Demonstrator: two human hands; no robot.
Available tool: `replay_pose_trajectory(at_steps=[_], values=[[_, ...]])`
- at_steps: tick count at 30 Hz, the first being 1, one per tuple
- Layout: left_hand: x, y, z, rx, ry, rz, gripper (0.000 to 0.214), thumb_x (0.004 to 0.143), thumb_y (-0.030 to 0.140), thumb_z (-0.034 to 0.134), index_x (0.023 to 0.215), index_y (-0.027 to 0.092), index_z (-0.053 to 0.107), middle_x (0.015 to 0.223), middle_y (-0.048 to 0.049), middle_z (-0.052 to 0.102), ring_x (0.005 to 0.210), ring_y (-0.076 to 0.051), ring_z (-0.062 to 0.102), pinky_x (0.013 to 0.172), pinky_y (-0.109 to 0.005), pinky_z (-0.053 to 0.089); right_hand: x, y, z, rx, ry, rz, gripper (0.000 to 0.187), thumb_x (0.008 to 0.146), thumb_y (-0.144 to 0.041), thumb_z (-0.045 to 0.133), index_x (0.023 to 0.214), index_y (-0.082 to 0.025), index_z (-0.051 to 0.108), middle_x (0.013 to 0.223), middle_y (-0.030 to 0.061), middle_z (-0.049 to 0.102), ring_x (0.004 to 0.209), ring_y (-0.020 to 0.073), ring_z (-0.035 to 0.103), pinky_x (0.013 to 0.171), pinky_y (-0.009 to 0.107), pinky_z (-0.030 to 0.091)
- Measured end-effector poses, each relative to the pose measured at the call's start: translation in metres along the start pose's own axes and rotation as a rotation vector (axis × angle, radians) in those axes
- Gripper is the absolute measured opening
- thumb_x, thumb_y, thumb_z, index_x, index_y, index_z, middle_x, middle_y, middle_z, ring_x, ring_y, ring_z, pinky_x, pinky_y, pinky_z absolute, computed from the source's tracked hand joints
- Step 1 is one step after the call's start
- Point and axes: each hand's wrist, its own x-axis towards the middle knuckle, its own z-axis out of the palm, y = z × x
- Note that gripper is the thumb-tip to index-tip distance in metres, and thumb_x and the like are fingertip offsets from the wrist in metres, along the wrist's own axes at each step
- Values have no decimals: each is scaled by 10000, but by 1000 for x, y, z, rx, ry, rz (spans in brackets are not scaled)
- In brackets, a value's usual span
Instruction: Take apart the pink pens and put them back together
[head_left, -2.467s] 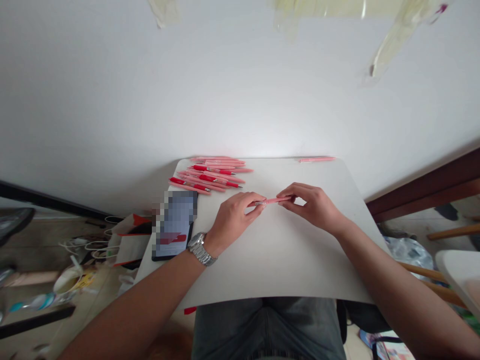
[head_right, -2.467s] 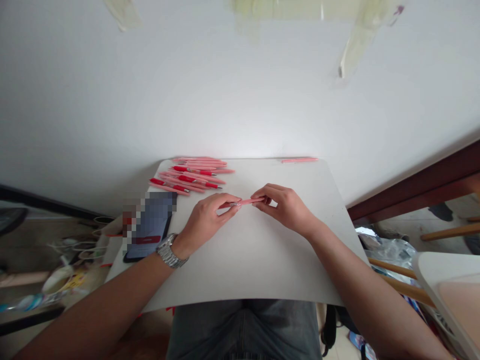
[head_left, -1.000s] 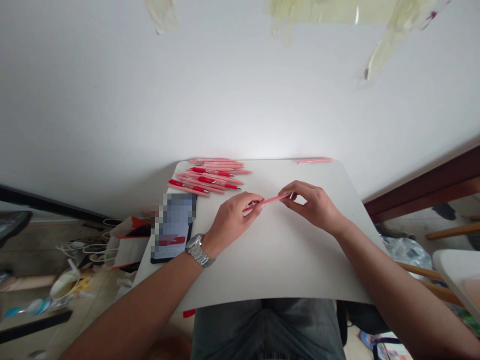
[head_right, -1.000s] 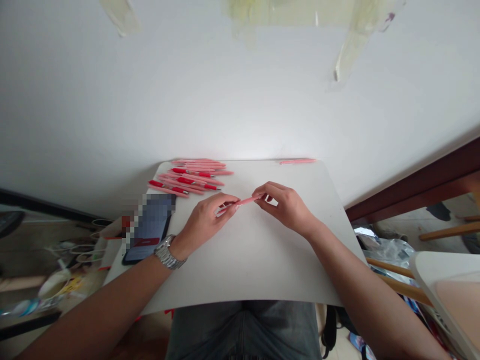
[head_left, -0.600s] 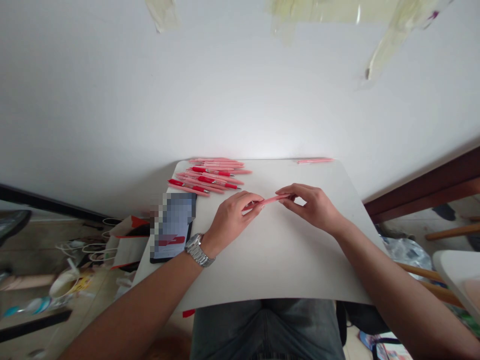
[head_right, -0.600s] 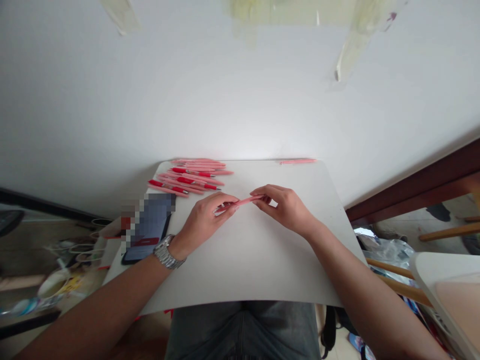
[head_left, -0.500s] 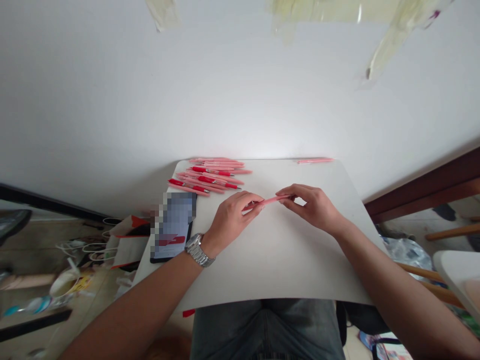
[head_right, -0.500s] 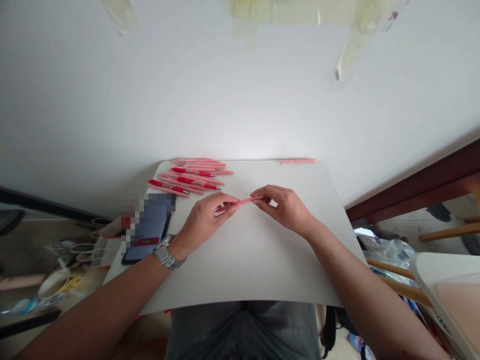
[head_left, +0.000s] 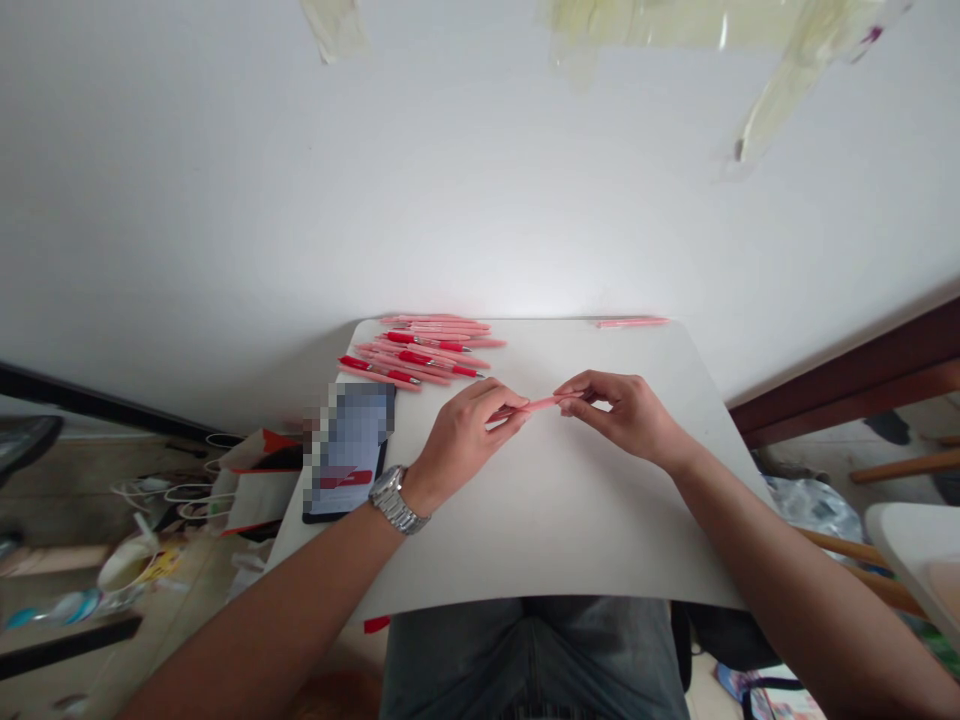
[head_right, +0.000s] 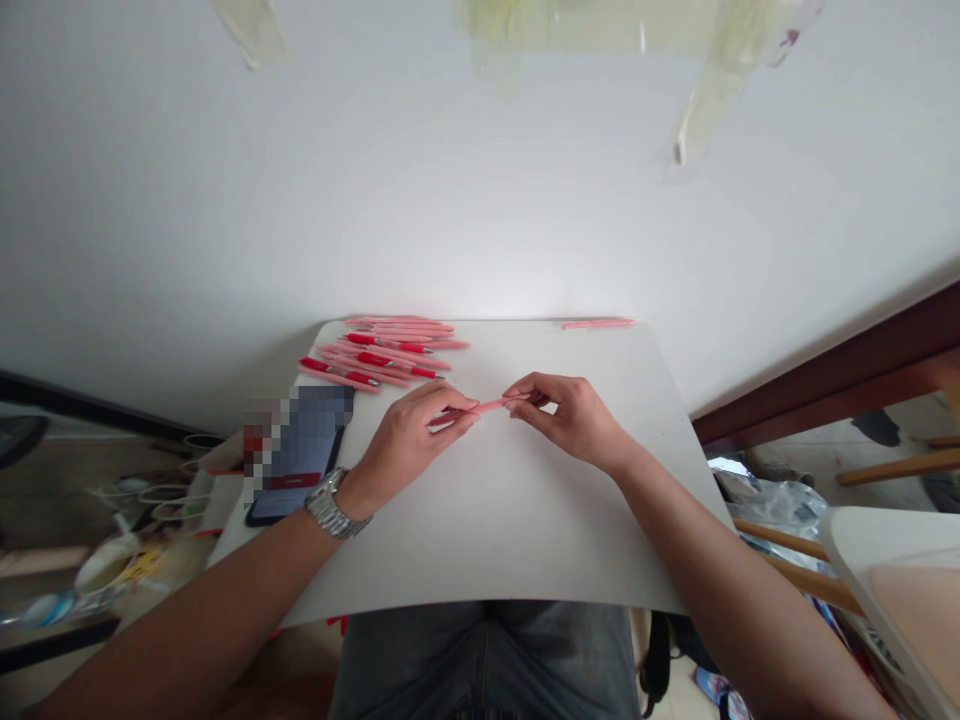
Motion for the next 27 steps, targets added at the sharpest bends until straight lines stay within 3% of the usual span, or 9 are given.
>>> replay_pose_trajectory(at_steps=[9, 20, 27], values=[[1, 0, 1, 28, 14, 2, 37, 981, 174, 705, 1000, 204, 694, 954, -22, 691, 851, -147, 672, 760, -264, 602, 0, 0, 4, 3, 16, 8, 196, 1000, -392, 693, 1033, -210, 759, 945, 39, 788, 799, 165, 725, 734, 276, 588], [1, -2, 3, 40, 37, -16, 82, 999, 225, 699, 1073, 234, 735, 995, -32, 723, 918, -172, 716, 839, -307, 629, 0, 5, 3, -131, 19, -107, 134, 1009, -318, 658, 1083, -227, 721, 987, 51, 785, 846, 194, 728, 764, 322, 614], [2, 1, 0, 83, 23, 5, 110, 983, 223, 729, 1080, 250, 773, 998, -26, 750, 916, -182, 712, 829, -321, 591, -2, 7, 4, -210, 3, -174, 230, 1011, -311, 665, 1225, -243, 715, 1063, 60, 782, 904, 196, 754, 787, 313, 614]])
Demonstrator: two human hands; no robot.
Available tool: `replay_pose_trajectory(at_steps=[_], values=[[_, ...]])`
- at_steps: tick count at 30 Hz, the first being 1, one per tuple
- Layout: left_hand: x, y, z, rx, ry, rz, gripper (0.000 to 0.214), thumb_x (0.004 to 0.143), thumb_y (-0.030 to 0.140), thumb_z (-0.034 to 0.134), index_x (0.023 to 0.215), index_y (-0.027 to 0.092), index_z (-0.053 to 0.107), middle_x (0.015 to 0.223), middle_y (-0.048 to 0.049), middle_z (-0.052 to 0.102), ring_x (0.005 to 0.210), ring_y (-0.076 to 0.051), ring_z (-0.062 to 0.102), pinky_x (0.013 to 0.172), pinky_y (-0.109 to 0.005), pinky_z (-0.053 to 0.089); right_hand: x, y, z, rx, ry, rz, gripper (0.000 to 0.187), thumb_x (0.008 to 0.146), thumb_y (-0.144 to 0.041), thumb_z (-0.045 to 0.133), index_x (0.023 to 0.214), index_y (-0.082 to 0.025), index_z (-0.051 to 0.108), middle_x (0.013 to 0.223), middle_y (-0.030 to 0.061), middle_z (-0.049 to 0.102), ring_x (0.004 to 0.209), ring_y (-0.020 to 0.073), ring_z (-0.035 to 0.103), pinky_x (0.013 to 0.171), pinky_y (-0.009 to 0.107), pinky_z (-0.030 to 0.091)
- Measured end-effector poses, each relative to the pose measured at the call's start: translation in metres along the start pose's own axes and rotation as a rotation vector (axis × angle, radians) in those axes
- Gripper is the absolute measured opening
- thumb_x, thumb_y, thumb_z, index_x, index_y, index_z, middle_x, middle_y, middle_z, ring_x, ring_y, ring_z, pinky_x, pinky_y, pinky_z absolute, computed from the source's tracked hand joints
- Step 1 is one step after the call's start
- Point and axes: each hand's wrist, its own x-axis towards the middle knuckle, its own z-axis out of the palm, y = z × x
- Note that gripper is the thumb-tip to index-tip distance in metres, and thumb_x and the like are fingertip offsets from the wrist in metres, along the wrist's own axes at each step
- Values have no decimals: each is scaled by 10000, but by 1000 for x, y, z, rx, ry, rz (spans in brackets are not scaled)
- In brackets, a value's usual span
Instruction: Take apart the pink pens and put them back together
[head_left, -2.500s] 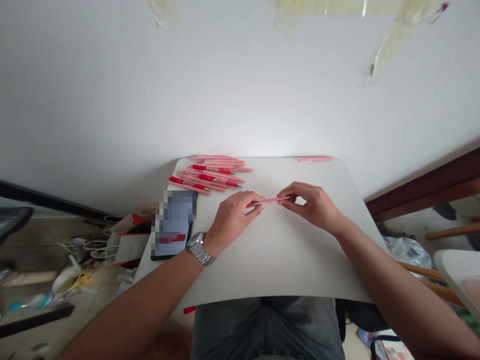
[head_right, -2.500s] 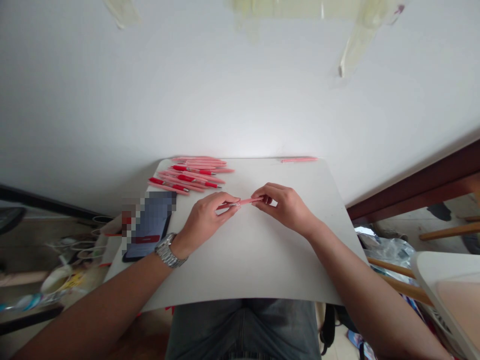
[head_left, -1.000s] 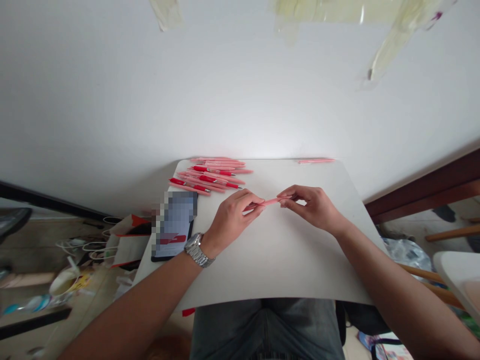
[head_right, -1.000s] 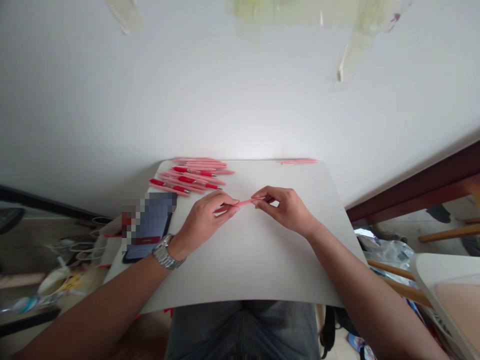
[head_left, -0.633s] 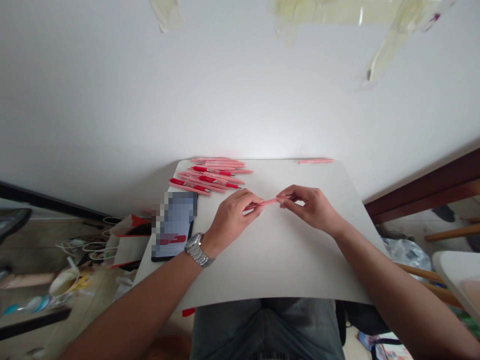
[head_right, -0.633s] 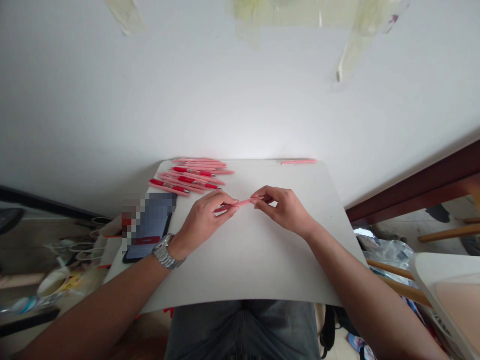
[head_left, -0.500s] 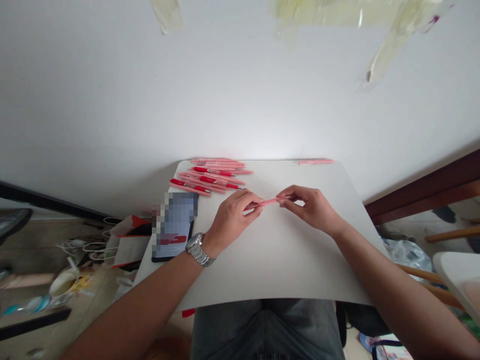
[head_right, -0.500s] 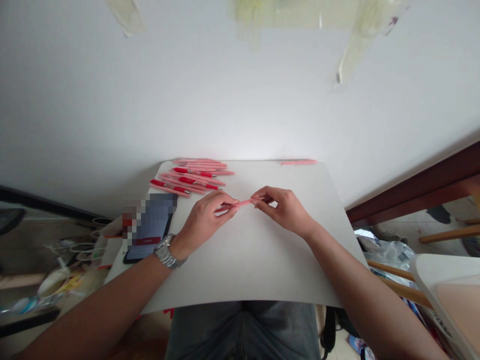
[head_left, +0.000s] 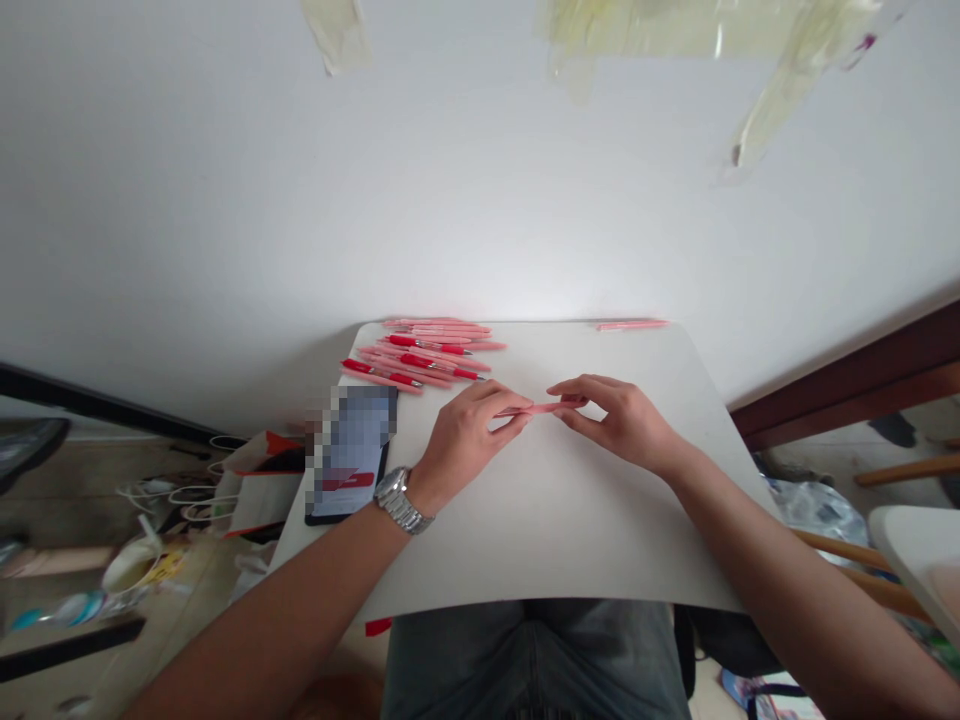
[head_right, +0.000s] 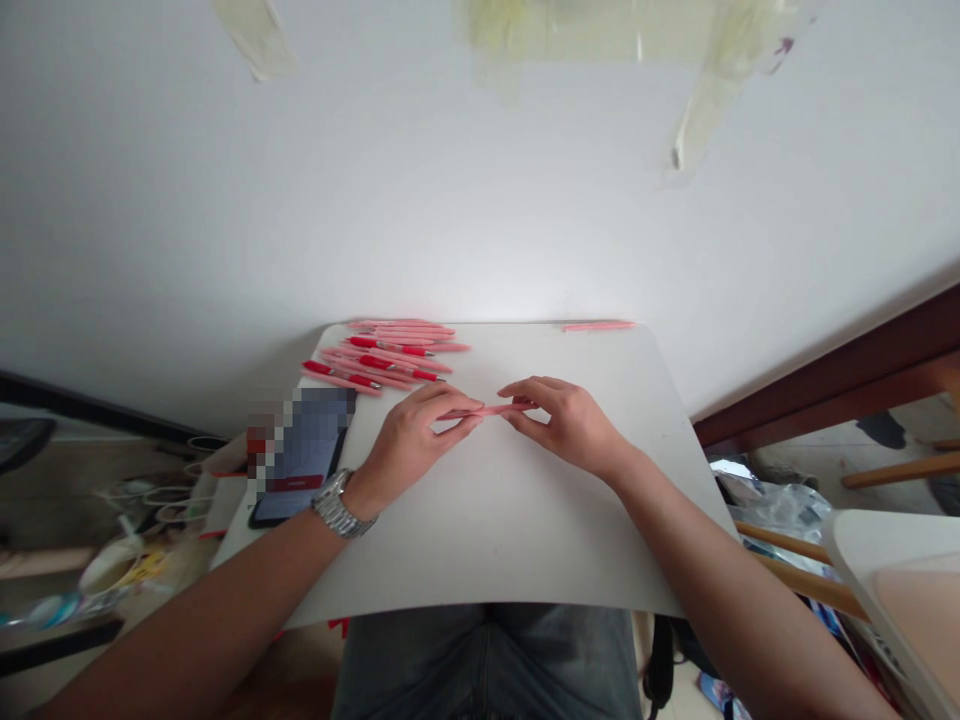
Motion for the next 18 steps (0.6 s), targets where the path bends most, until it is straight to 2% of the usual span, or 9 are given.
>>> replay_pose_trajectory(at_steps=[9, 14, 18], values=[[0, 1, -1, -3, -20, 27, 104, 991, 244, 711, 1082, 254, 761, 1001, -32, 757, 921, -195, 719, 832, -334, 590, 2, -3, -1, -37, -84, -57, 261, 1079, -406, 564, 1146, -244, 757, 1001, 84, 779, 857, 213, 735, 769, 355, 574], [1, 1, -3, -30, 66, -12, 153, 995, 263, 707, 1145, 237, 692, 1076, -41, 748, 961, -188, 728, 911, -339, 590, 4, -1, -9, -4, -45, -10, 239, 1073, -387, 571, 1127, -245, 755, 1001, 75, 767, 832, 203, 711, 716, 330, 547], [3, 0, -3, -72, 124, -47, 131, 1010, 266, 674, 1129, 220, 645, 1103, -48, 727, 933, -167, 699, 888, -317, 583, 5, -1, -15, -1, 19, 51, 229, 1063, -393, 584, 1103, -243, 753, 996, 72, 761, 829, 206, 693, 718, 332, 555]])
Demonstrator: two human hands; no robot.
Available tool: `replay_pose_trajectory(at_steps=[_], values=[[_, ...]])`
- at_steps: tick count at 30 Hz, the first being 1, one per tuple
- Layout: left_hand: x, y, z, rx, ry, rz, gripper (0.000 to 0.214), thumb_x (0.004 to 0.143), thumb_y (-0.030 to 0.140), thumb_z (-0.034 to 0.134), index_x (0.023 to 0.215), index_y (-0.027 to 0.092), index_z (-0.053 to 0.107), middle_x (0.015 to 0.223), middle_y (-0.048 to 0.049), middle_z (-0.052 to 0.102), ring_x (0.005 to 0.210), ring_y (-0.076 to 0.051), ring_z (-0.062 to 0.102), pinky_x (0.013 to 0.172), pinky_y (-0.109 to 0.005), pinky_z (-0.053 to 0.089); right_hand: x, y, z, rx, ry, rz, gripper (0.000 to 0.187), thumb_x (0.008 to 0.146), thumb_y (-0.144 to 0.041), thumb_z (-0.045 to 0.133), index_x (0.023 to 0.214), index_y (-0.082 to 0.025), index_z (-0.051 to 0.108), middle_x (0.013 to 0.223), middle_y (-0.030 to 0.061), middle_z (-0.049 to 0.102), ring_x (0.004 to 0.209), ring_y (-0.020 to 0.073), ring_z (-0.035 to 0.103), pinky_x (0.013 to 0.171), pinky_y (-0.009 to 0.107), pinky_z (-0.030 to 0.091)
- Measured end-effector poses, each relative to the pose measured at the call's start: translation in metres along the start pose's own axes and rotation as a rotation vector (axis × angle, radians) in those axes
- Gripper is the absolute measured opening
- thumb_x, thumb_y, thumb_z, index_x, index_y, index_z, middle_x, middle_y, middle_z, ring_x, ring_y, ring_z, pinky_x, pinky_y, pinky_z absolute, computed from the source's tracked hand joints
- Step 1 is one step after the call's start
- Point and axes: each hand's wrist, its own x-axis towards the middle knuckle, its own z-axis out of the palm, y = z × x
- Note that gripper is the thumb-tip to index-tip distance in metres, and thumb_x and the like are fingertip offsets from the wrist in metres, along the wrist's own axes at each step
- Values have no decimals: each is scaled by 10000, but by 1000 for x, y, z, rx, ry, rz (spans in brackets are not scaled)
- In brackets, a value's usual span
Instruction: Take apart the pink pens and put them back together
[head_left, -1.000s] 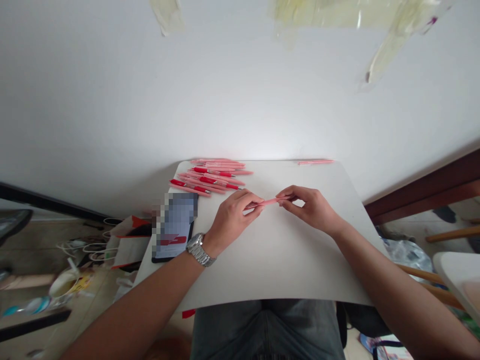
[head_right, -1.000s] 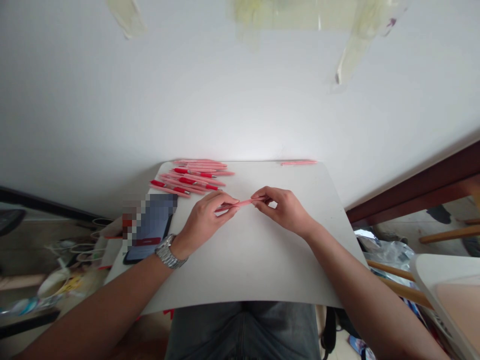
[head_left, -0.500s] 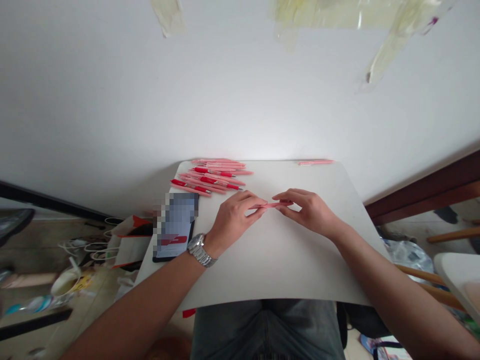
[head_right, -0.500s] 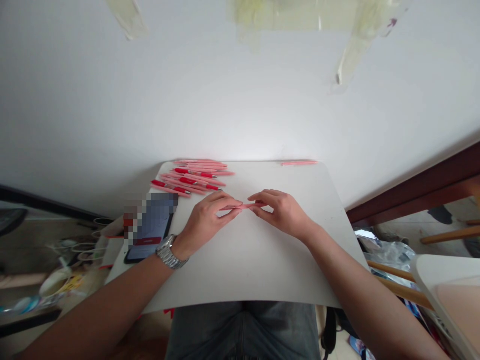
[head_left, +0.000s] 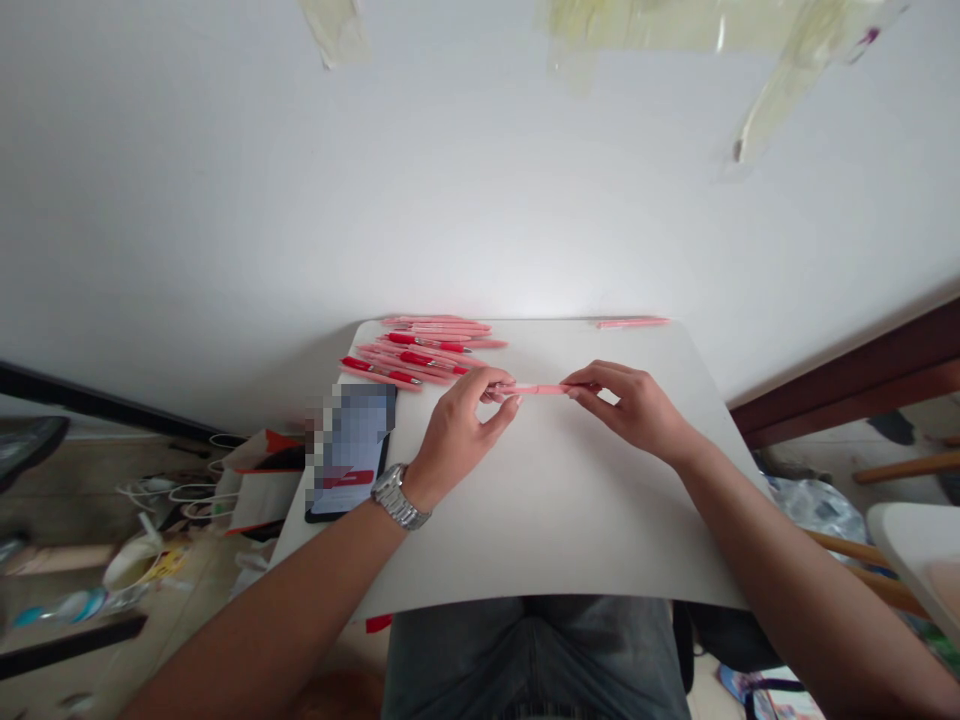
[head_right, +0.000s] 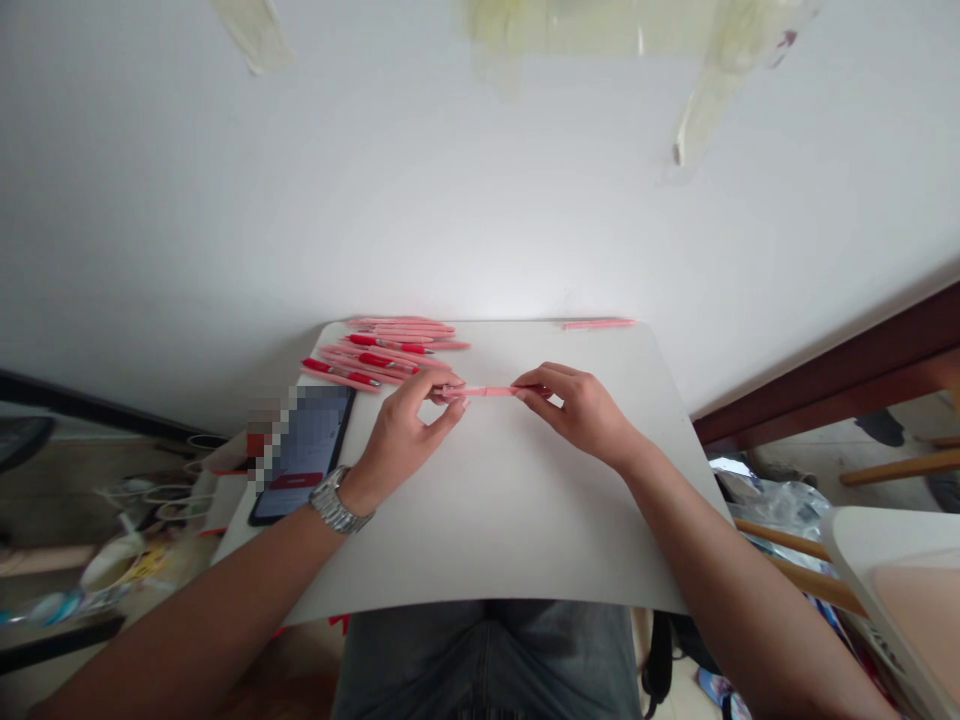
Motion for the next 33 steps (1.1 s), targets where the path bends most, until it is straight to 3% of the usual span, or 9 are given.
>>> replay_pose_trajectory(at_steps=[15, 21, 28, 33], values=[[-2, 4, 1, -147, 30, -54, 130, 1037, 335, 638, 1020, 207, 626, 939, -28, 685, 856, -150, 657, 828, -277, 566, -2, -6, 4, 76, -125, -5, 254, 1051, -421, 593, 1142, -245, 753, 1027, 71, 771, 866, 209, 700, 756, 336, 548], [-4, 7, 2, -181, -40, -34, 157, 1029, 358, 660, 1024, 202, 648, 939, -34, 706, 846, -152, 664, 797, -272, 560, -2, -20, 8, 351, -246, 126, 328, 1044, -482, 606, 1165, -213, 750, 1033, 70, 784, 951, 209, 704, 800, 318, 554], [-2, 9, 1, -237, -77, -70, 171, 1043, 363, 639, 988, 201, 655, 950, -40, 727, 870, -164, 685, 824, -298, 566, -5, -23, 22, 683, -341, 263, 375, 1001, -534, 669, 1131, -187, 728, 937, 61, 760, 586, 108, 554, 606, 294, 514], [-2, 6, 2, -240, -58, -84, 179, 1040, 375, 646, 1023, 197, 661, 960, -40, 732, 867, -160, 688, 825, -295, 570, -4, -23, 26, 796, -334, 280, 365, 963, -503, 739, 1138, -184, 713, 908, 52, 742, 655, 131, 642, 621, 293, 559]])
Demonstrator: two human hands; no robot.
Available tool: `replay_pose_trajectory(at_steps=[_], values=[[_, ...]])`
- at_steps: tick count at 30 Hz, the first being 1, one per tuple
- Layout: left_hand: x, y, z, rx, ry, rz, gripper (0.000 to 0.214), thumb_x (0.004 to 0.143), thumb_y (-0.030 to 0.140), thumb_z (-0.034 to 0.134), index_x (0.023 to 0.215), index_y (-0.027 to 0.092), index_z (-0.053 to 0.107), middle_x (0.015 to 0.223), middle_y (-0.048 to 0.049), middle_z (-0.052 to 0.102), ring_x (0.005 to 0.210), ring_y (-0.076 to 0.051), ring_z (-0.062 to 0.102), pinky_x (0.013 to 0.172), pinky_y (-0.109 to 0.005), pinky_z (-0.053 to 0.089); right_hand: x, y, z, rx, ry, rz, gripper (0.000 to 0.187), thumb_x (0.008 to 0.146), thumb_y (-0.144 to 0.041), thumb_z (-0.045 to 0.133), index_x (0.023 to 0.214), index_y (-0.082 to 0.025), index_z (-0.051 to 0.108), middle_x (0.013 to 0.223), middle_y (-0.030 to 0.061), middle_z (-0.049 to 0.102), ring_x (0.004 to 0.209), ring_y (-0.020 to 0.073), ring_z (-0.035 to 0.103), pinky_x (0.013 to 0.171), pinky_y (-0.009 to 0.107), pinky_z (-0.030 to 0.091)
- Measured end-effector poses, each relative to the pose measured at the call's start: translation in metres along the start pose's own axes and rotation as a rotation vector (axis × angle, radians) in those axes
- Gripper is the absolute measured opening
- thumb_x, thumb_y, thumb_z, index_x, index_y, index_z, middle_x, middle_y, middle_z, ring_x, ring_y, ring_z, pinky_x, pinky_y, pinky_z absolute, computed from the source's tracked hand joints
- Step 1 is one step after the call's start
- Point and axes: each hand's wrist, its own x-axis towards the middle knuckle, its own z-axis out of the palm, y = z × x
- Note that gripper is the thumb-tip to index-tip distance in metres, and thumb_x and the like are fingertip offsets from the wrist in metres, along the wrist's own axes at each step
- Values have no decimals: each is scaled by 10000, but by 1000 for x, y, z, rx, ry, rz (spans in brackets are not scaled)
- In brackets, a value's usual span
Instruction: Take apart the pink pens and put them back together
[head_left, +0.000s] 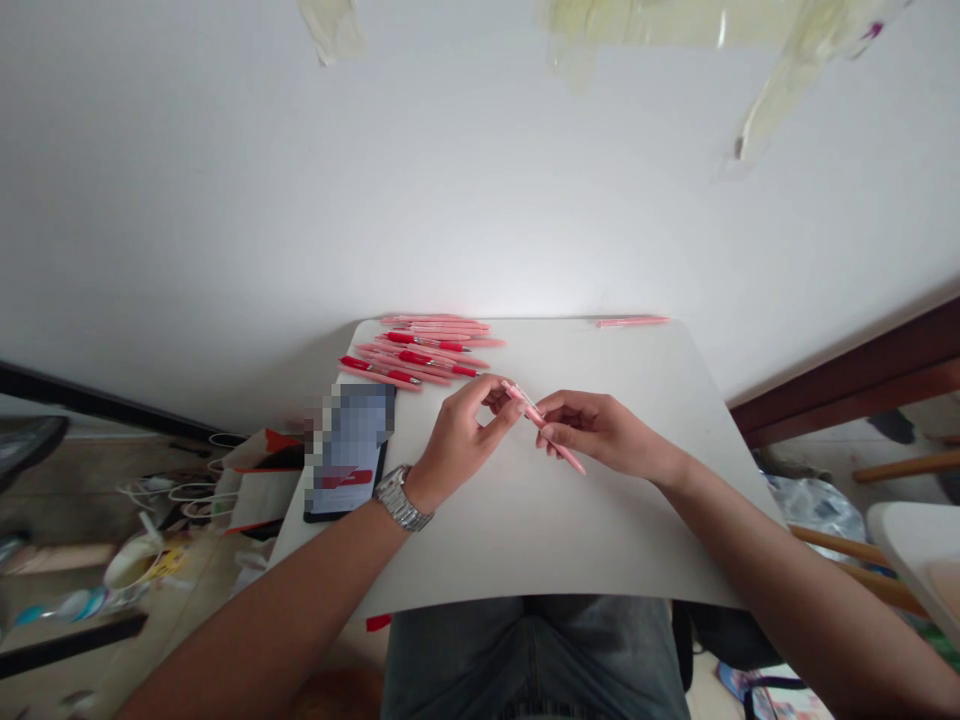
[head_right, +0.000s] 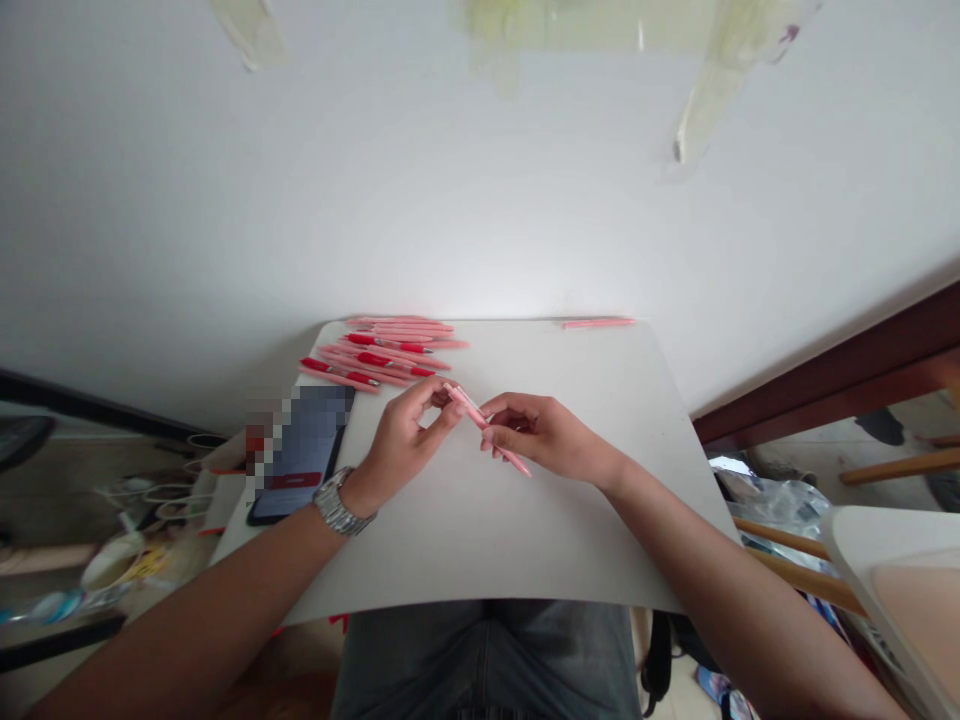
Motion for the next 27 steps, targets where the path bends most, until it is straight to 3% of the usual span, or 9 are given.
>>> replay_pose_trajectory(at_steps=[5, 8, 16, 20, 27], values=[[-1, -4, 1, 55, 25, 9, 164, 1042, 362, 644, 1052, 203, 682, 987, -39, 738, 892, -160, 692, 826, -290, 565, 1, 1, -2, 158, 96, 0, 319, 936, -446, 791, 1077, -195, 654, 989, 64, 757, 898, 204, 762, 839, 393, 653], [-1, -4, 1, 78, 7, 2, 161, 1044, 358, 636, 1030, 204, 680, 968, -33, 732, 873, -155, 686, 823, -288, 562, 2, 1, -4, 222, 161, 15, 336, 933, -429, 798, 1116, -215, 615, 1015, 54, 757, 926, 218, 788, 900, 441, 662], [-3, -6, 9, -200, -157, -191, 192, 1028, 392, 658, 1052, 201, 661, 926, -46, 744, 883, -184, 752, 817, -309, 622, 5, 5, -8, 203, 336, -1, 717, 905, -425, 812, 1506, -369, 423, 1088, 4, 661, 879, 197, 790, 919, 482, 675], [-5, -9, 11, -178, -181, -193, 182, 1010, 380, 688, 1057, 207, 657, 987, -54, 755, 928, -191, 761, 856, -319, 630, 5, 7, -9, 212, 348, -35, 948, 902, -396, 811, 1649, -448, 228, 1056, -15, 618, 852, 187, 778, 920, 508, 680], [-5, -5, 10, -93, -208, -170, 173, 1022, 367, 662, 1087, 207, 664, 1011, -34, 753, 944, -169, 752, 884, -287, 612, 5, 6, -13, 193, 400, -21, 847, 891, -404, 814, 1606, -438, 360, 1038, -15, 611, 872, 204, 779, 923, 530, 676]])
